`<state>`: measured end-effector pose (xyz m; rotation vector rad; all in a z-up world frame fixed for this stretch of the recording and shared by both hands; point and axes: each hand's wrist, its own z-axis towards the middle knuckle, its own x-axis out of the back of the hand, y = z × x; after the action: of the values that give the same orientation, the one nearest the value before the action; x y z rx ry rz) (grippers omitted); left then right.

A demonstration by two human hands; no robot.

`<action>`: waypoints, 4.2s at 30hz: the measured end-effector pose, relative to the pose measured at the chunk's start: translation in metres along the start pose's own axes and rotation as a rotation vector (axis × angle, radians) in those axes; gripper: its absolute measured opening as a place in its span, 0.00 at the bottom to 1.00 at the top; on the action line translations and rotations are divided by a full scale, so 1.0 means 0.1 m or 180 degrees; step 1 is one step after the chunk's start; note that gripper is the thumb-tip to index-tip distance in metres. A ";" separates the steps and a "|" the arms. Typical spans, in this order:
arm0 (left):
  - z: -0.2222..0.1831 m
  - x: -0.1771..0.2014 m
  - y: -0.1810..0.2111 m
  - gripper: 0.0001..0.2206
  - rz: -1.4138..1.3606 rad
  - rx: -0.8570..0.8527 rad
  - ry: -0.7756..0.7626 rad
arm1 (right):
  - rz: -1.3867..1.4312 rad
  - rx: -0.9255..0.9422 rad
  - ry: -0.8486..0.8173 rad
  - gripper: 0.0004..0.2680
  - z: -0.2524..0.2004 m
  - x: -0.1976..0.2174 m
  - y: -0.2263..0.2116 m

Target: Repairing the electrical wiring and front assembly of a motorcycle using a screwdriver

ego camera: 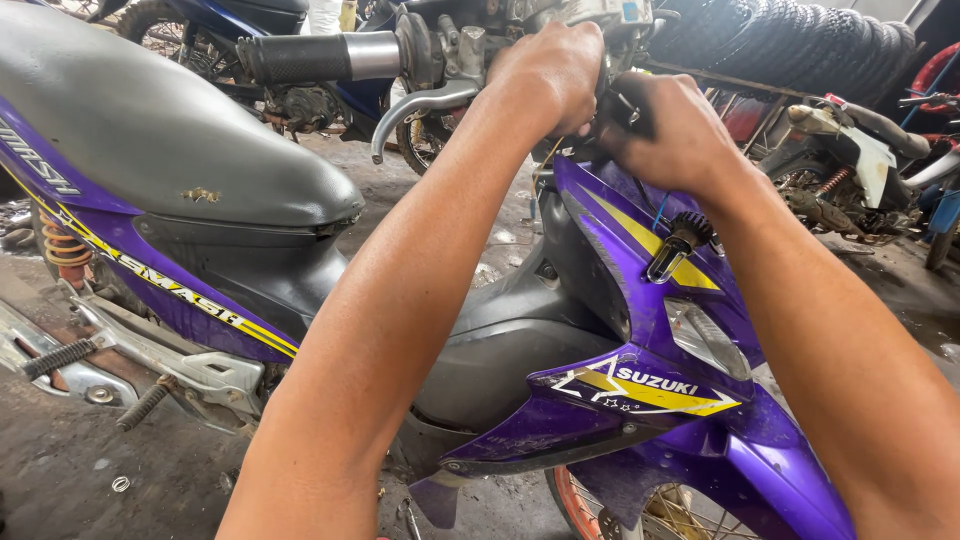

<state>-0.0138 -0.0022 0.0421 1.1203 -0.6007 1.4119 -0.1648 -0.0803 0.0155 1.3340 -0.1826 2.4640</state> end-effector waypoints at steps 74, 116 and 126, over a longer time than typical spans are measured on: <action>0.01 -0.03 -0.11 0.27 -0.0037 -0.0213 -0.0119 | 0.0027 -0.1451 0.0312 0.07 -0.70 0.52 -0.55; -3.90 -2.95 -0.94 0.18 -0.1353 -0.0324 -0.2770 | 0.0481 -0.2704 -0.2422 0.11 -5.66 -4.71 -0.97; -2.73 -0.94 -0.81 0.11 -0.2927 -0.0482 0.1279 | 0.1302 -0.1646 -0.0777 0.05 -2.71 -0.97 -1.54</action>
<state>-0.0268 0.2073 -0.1719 0.7853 0.1144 0.7262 -0.2755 0.1144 -0.2222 1.4492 -1.1664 2.2949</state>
